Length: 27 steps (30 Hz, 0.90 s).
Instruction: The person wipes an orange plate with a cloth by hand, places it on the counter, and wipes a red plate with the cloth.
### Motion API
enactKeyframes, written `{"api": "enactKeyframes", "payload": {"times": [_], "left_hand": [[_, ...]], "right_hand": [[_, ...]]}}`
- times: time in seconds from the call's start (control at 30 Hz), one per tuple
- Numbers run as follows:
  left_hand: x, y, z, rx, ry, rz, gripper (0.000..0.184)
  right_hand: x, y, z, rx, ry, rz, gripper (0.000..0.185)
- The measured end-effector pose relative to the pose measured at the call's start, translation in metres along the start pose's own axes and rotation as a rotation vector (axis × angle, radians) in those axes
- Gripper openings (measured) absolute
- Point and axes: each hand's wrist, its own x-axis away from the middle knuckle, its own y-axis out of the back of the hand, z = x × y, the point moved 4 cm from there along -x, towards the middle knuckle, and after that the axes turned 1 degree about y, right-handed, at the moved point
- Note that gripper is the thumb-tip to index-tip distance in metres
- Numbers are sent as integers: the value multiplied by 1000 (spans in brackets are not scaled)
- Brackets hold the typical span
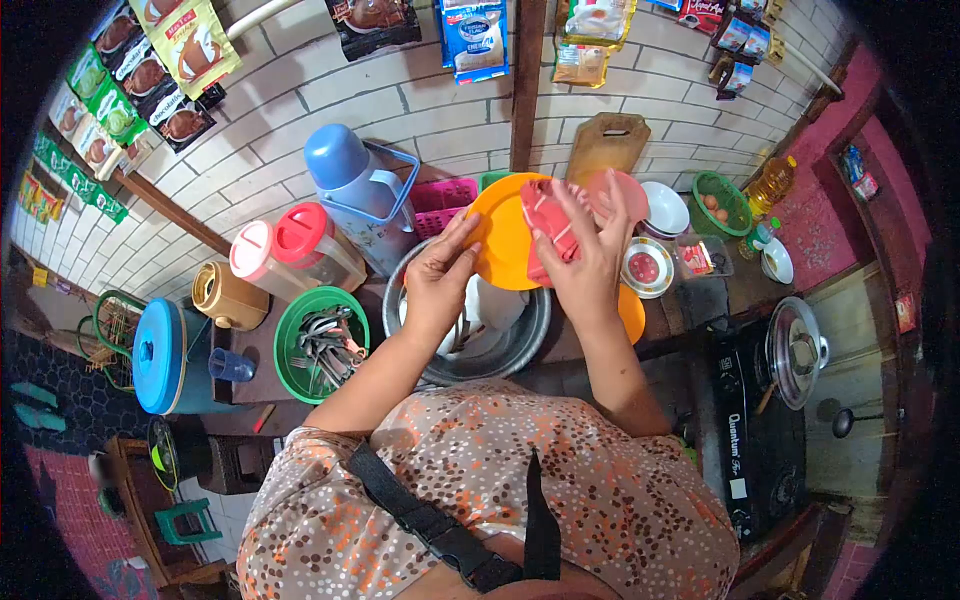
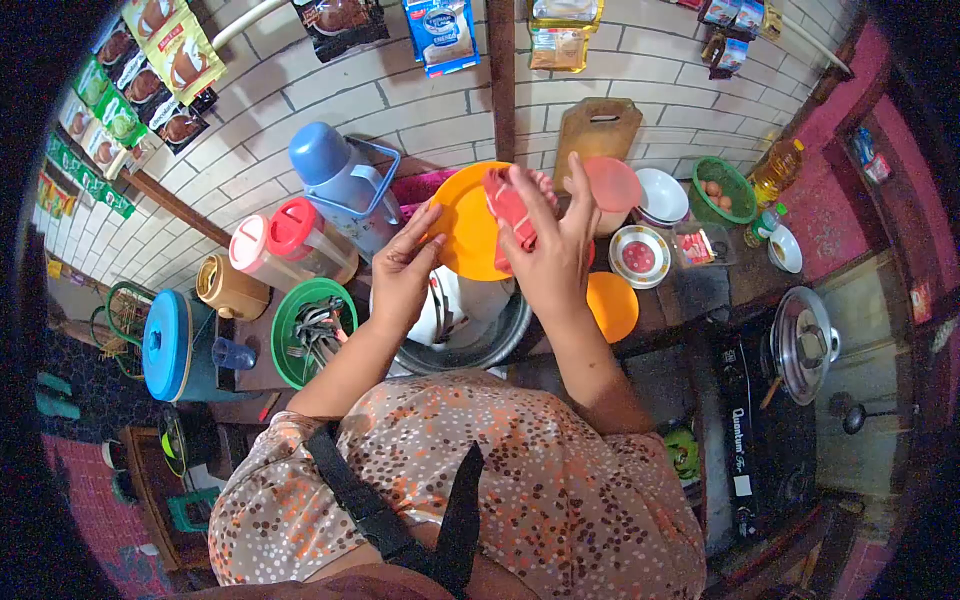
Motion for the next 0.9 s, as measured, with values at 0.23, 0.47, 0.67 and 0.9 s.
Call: {"api": "enactKeyframes", "payload": {"times": [0.23,0.47,0.67,0.9], "left_hand": [[-1,-19,-24,132,-9,-18,46],[0,-9,-39,-94,-155,70,50],[-4,-17,-53,-120,-206,62,53],[0,-28,-50,-88,-148,57,58]], "right_hand": [[-6,-6,16,-121,159,19,56],[15,-11,-3,25,183,-53,57],[-4,-3,19,-16,213,-40,59],[10,7,2,-5,236,117,60]]}}
